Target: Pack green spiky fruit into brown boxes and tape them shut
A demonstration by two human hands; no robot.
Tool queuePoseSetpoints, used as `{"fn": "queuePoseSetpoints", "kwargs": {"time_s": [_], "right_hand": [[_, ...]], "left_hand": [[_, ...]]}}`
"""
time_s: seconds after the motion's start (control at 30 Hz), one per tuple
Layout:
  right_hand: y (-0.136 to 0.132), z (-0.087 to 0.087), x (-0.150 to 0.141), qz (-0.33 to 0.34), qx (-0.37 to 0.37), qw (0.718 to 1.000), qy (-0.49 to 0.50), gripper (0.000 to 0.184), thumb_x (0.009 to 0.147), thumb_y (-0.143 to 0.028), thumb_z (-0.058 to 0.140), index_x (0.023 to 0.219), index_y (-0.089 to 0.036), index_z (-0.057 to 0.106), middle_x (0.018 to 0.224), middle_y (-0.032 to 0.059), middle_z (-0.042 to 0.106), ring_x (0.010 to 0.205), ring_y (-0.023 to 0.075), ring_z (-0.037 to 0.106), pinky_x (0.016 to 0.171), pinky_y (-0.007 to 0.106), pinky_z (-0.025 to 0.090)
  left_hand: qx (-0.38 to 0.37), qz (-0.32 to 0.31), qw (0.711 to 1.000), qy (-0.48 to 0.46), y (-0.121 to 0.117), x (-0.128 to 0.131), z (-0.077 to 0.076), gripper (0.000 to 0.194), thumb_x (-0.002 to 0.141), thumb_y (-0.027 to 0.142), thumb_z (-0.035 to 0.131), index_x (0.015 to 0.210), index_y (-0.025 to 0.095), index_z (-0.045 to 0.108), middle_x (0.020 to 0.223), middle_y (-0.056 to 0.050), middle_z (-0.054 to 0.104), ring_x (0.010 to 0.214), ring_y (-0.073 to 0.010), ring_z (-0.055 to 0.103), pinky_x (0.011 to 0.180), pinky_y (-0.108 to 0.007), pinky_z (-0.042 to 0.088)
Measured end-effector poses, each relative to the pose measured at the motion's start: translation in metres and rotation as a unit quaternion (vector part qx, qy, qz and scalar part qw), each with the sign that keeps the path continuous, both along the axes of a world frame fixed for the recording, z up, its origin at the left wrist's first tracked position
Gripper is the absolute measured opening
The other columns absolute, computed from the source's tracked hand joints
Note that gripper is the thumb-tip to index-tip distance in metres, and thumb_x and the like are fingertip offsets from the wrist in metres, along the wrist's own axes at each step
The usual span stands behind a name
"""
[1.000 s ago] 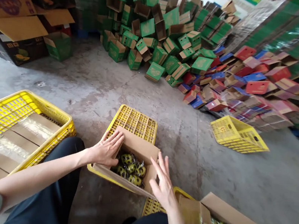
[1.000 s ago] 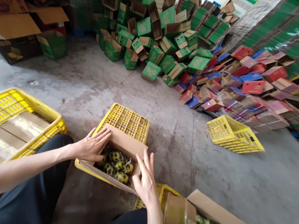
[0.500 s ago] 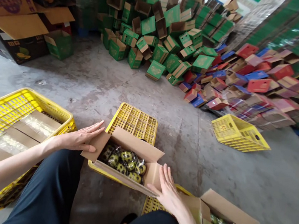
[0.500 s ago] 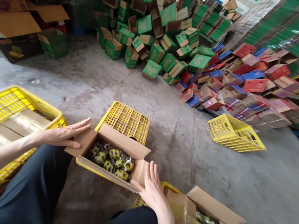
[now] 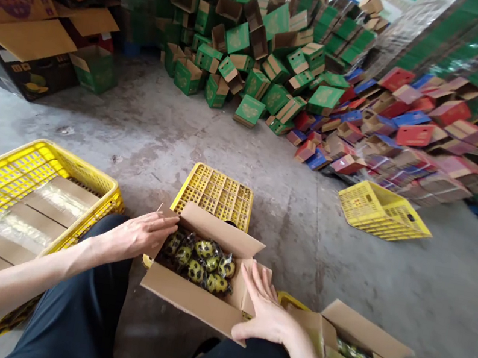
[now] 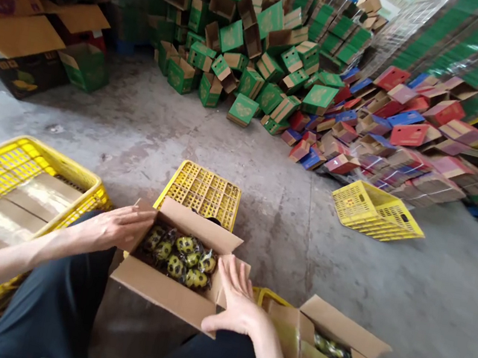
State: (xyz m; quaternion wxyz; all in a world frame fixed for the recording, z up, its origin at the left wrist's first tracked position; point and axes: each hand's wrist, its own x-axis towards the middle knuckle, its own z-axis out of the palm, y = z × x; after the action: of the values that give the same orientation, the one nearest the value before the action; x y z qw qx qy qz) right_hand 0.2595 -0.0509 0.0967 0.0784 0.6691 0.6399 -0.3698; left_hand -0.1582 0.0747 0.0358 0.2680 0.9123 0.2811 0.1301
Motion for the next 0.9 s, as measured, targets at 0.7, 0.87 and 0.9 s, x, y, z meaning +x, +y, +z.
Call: {"fn": "queuePoseSetpoints", "kwargs": {"time_s": [0.7, 0.87, 0.9], "right_hand": [[0.017, -0.015, -0.038, 0.013, -0.126, 0.989, -0.073, 0.167, 0.051, -0.048, 0.100, 0.162, -0.038, -0.024, 0.163, 0.0097, -0.050, 0.148, 0.0498, -0.039, 0.125, 0.069, 0.016], [0.022, -0.027, -0.045, 0.015, -0.125, 0.987, -0.104, 0.173, 0.043, -0.048, 0.104, 0.165, -0.034, -0.019, 0.158, 0.0150, -0.054, 0.141, 0.0536, -0.045, 0.124, 0.071, 0.006], [0.025, -0.028, -0.047, 0.014, -0.131, 0.985, -0.108, 0.174, 0.041, -0.048, 0.105, 0.166, -0.033, -0.017, 0.158, 0.0160, -0.054, 0.141, 0.0544, -0.045, 0.123, 0.073, 0.006]], "left_hand": [[0.094, -0.024, 0.985, 0.142, -0.002, 0.047, -0.032, 0.151, 0.059, 0.102, 0.057, 0.168, 0.004, 0.020, 0.173, -0.029, 0.010, 0.160, -0.0527, 0.008, 0.127, -0.064, 0.009], [0.101, -0.016, 0.982, 0.157, -0.004, 0.049, -0.027, 0.154, 0.053, 0.103, 0.061, 0.169, 0.009, 0.023, 0.173, -0.028, 0.009, 0.160, -0.0541, 0.009, 0.126, -0.065, 0.014], [0.102, -0.016, 0.981, 0.162, -0.003, 0.049, -0.025, 0.154, 0.052, 0.102, 0.063, 0.169, 0.009, 0.023, 0.173, -0.028, 0.009, 0.159, -0.0544, 0.009, 0.126, -0.066, 0.015]]}}
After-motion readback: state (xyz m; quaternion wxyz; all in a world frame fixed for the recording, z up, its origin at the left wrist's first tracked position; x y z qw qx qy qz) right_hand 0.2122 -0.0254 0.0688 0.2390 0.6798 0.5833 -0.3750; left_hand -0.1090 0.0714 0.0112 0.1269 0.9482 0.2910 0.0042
